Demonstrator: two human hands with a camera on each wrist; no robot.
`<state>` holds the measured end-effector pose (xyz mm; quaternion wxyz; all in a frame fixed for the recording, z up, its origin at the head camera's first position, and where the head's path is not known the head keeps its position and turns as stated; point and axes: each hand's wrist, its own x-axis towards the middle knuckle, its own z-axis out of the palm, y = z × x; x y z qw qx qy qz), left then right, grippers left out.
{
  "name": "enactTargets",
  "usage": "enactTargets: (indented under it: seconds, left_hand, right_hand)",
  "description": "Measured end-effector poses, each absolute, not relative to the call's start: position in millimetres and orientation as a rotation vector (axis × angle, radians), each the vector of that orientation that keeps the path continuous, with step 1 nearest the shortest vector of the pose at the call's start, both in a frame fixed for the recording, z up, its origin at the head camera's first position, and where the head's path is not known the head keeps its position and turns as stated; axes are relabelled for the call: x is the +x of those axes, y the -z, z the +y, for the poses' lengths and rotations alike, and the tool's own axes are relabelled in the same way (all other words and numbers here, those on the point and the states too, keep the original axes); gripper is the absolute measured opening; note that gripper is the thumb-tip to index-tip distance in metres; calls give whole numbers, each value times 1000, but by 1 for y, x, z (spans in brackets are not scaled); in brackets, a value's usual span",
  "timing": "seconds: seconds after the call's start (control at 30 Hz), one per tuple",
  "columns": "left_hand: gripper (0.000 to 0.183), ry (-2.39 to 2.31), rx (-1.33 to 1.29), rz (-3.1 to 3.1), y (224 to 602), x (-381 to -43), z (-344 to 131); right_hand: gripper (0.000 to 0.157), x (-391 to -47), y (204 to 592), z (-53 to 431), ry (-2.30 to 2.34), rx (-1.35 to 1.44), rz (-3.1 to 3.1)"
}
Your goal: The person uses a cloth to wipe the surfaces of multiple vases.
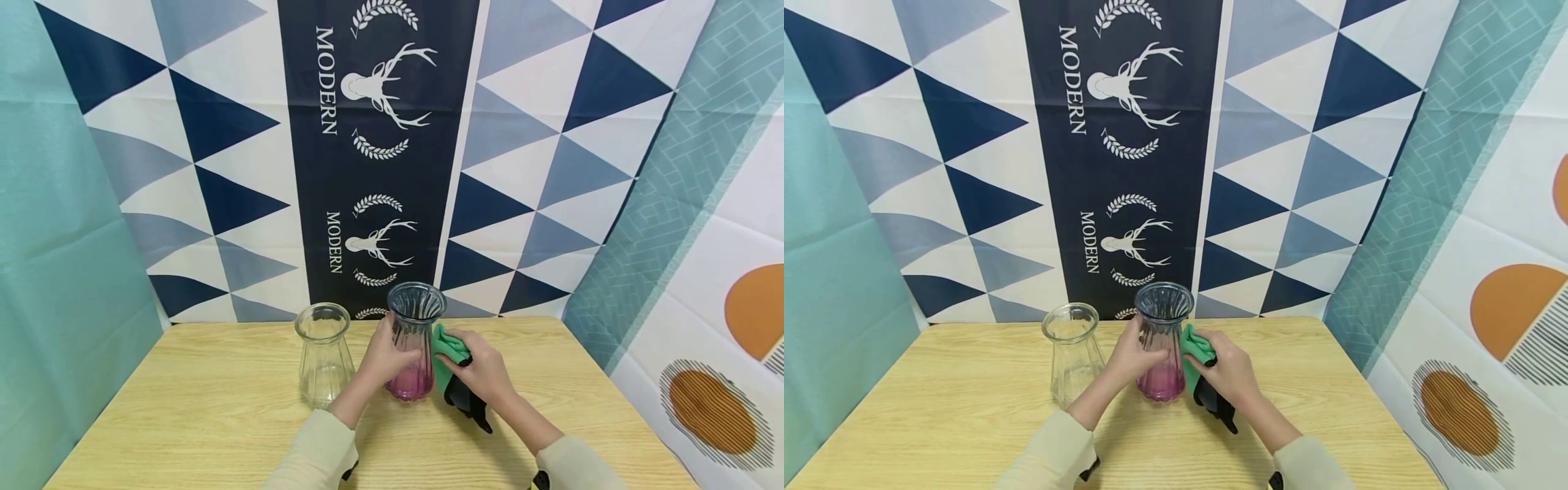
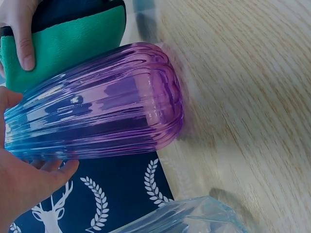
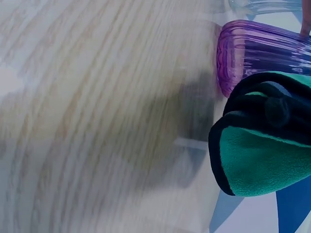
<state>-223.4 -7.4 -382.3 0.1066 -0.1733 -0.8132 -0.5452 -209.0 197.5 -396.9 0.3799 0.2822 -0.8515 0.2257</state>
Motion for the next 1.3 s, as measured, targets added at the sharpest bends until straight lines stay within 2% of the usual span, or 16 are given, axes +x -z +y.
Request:
enactTargets:
  seconds: [0.67, 1.0, 1.3]
  left_hand:
    - [81, 1654, -543, -2370, 381, -224, -7]
    - [80, 1670, -554, -2362, 379, -222, -7]
    - [81, 1668, -521, -2371, 380, -222, -8]
  right_hand:
    - [57, -202, 420, 199, -522, 681, -2296]
    - [70, -195, 419, 200, -657, 596, -2552]
    - [68, -193, 418, 206, -862, 616, -2609]
